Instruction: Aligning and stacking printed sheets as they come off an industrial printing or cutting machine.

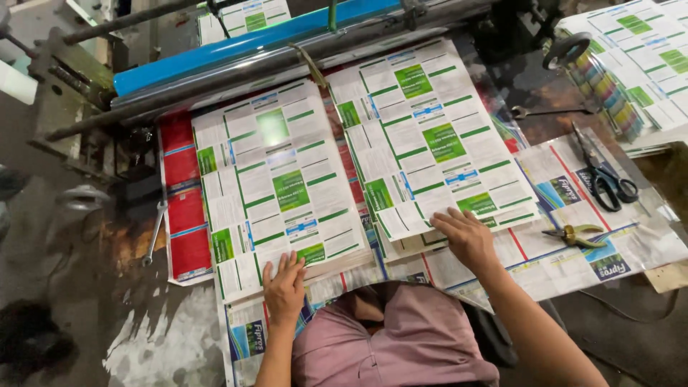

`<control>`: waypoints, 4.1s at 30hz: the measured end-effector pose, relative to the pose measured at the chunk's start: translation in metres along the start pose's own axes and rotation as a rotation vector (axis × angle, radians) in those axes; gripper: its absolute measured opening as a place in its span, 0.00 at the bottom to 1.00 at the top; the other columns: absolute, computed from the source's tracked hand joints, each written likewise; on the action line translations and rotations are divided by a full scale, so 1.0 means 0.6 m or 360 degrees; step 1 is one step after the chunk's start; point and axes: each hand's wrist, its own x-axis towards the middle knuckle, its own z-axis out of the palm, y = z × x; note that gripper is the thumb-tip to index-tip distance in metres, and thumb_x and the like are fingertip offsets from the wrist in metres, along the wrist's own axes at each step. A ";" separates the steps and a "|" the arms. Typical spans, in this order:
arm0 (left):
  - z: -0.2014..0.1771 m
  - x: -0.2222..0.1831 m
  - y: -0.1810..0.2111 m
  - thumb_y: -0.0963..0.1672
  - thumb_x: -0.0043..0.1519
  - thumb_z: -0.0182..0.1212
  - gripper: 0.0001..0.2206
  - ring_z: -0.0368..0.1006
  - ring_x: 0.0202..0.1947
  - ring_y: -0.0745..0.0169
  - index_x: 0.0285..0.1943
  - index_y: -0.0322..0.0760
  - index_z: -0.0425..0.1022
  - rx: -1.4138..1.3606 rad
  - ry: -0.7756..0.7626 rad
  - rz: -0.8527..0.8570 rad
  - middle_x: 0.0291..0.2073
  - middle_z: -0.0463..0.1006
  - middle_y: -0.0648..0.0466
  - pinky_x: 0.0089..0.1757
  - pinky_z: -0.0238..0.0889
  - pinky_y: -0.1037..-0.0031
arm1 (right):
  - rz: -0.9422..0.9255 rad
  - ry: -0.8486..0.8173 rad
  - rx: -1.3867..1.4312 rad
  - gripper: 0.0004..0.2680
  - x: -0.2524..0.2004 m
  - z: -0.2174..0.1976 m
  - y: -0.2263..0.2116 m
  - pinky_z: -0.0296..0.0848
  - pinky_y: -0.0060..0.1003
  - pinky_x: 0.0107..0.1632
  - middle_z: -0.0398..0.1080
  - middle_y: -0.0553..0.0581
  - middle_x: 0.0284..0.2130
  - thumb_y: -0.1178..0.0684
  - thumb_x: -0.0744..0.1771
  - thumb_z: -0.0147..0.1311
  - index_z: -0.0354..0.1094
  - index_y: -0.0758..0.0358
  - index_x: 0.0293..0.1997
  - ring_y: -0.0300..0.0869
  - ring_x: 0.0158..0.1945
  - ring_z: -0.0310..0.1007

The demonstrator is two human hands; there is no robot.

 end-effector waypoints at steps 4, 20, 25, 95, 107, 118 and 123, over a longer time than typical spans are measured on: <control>0.003 0.002 -0.004 0.46 0.68 0.58 0.08 0.73 0.63 0.52 0.50 0.44 0.81 -0.0002 0.0055 0.0006 0.56 0.81 0.52 0.64 0.55 0.51 | -0.0086 0.0128 0.0018 0.17 0.064 0.014 0.019 0.76 0.57 0.52 0.78 0.48 0.49 0.68 0.61 0.54 0.76 0.50 0.49 0.50 0.51 0.78; -0.016 0.032 -0.013 0.42 0.54 0.74 0.04 0.76 0.62 0.57 0.35 0.41 0.86 -0.0230 -0.0035 -0.0484 0.44 0.85 0.54 0.66 0.56 0.58 | 0.0350 0.0019 0.0194 0.22 0.183 0.025 0.022 0.57 0.71 0.68 0.67 0.69 0.62 0.71 0.63 0.49 0.66 0.62 0.64 0.69 0.67 0.62; -0.058 0.086 -0.092 0.37 0.58 0.68 0.10 0.75 0.49 0.62 0.47 0.22 0.85 -0.1309 -0.0690 -0.1502 0.47 0.85 0.47 0.51 0.68 0.71 | 0.0436 0.0141 0.0191 0.18 0.181 0.041 0.019 0.62 0.67 0.67 0.73 0.68 0.57 0.67 0.65 0.46 0.71 0.63 0.61 0.63 0.62 0.71; -0.032 -0.002 -0.001 0.45 0.66 0.60 0.15 0.72 0.64 0.44 0.61 0.39 0.78 0.0308 0.0037 0.0197 0.61 0.78 0.48 0.65 0.59 0.46 | -0.0136 -0.0132 0.0050 0.21 0.028 -0.083 -0.065 0.74 0.60 0.55 0.77 0.52 0.53 0.71 0.58 0.46 0.72 0.55 0.51 0.56 0.57 0.77; -0.028 0.002 0.003 0.47 0.68 0.57 0.15 0.71 0.65 0.43 0.61 0.40 0.78 0.0256 0.0040 0.0207 0.60 0.78 0.48 0.66 0.55 0.47 | -0.0006 0.0009 0.0213 0.11 0.111 0.049 0.004 0.69 0.69 0.59 0.77 0.58 0.54 0.64 0.67 0.52 0.74 0.59 0.52 0.60 0.61 0.73; -0.019 -0.008 -0.006 0.46 0.67 0.54 0.15 0.70 0.66 0.47 0.61 0.45 0.77 0.0208 -0.0119 0.0007 0.60 0.77 0.51 0.68 0.54 0.50 | 0.0469 -0.0141 0.0085 0.23 0.245 0.090 0.024 0.47 0.70 0.71 0.61 0.70 0.67 0.67 0.65 0.41 0.61 0.57 0.70 0.72 0.72 0.51; -0.001 0.007 -0.046 0.48 0.67 0.52 0.13 0.73 0.61 0.42 0.57 0.48 0.78 0.0246 -0.0250 -0.0147 0.58 0.78 0.50 0.62 0.64 0.50 | 0.0505 0.0024 0.0129 0.16 0.236 0.082 0.021 0.55 0.71 0.69 0.66 0.73 0.62 0.64 0.68 0.42 0.67 0.65 0.63 0.70 0.67 0.60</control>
